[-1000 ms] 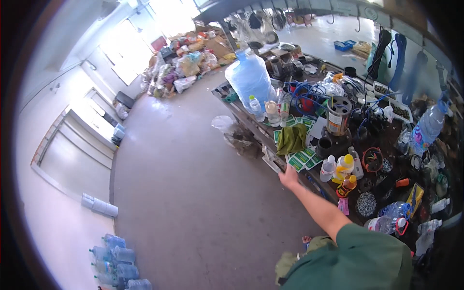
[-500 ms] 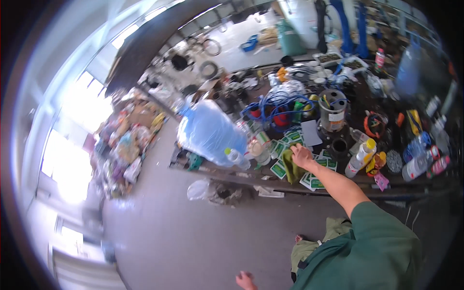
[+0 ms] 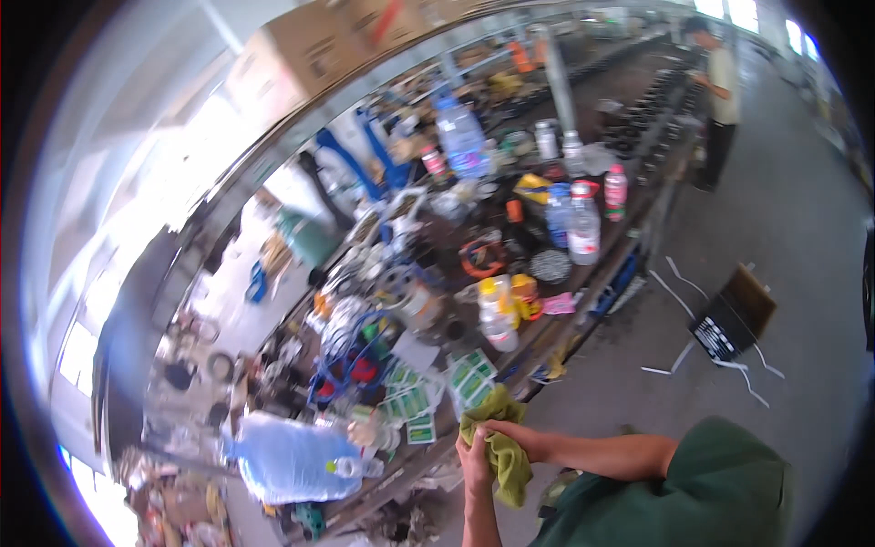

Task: The person places washers and other small metal components into black mechanical housings arranged on a long industrial workbench, picks up a green cloth to wipe down the surface, and continues inserting small parts from plastic trays into the housings.

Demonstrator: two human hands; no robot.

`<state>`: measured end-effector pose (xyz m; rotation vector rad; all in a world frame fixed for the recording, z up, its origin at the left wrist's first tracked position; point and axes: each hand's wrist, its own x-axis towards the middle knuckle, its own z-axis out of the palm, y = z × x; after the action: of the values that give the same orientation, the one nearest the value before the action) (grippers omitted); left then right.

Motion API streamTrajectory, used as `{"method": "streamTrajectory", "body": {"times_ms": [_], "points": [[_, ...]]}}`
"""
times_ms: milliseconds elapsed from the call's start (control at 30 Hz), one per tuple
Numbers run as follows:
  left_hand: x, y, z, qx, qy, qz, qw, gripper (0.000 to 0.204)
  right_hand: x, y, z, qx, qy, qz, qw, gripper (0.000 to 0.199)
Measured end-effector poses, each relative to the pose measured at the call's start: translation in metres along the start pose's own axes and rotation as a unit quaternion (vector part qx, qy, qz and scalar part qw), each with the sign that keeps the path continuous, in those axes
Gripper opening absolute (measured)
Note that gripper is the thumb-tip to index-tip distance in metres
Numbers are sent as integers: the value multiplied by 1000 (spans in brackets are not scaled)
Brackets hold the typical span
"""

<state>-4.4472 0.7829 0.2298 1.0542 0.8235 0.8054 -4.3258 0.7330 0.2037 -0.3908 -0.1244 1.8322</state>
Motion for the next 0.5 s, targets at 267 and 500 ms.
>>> {"method": "streamTrajectory", "body": {"times_ms": [267,500], "points": [[-56,-71,216,118,-150,87,978,21,-177,-14,-106,-335,325,-508,724,36],[-188,-167,384,28,-187,-110,976,42,-471,-8,-127,-606,535,-459,367,64]]}}
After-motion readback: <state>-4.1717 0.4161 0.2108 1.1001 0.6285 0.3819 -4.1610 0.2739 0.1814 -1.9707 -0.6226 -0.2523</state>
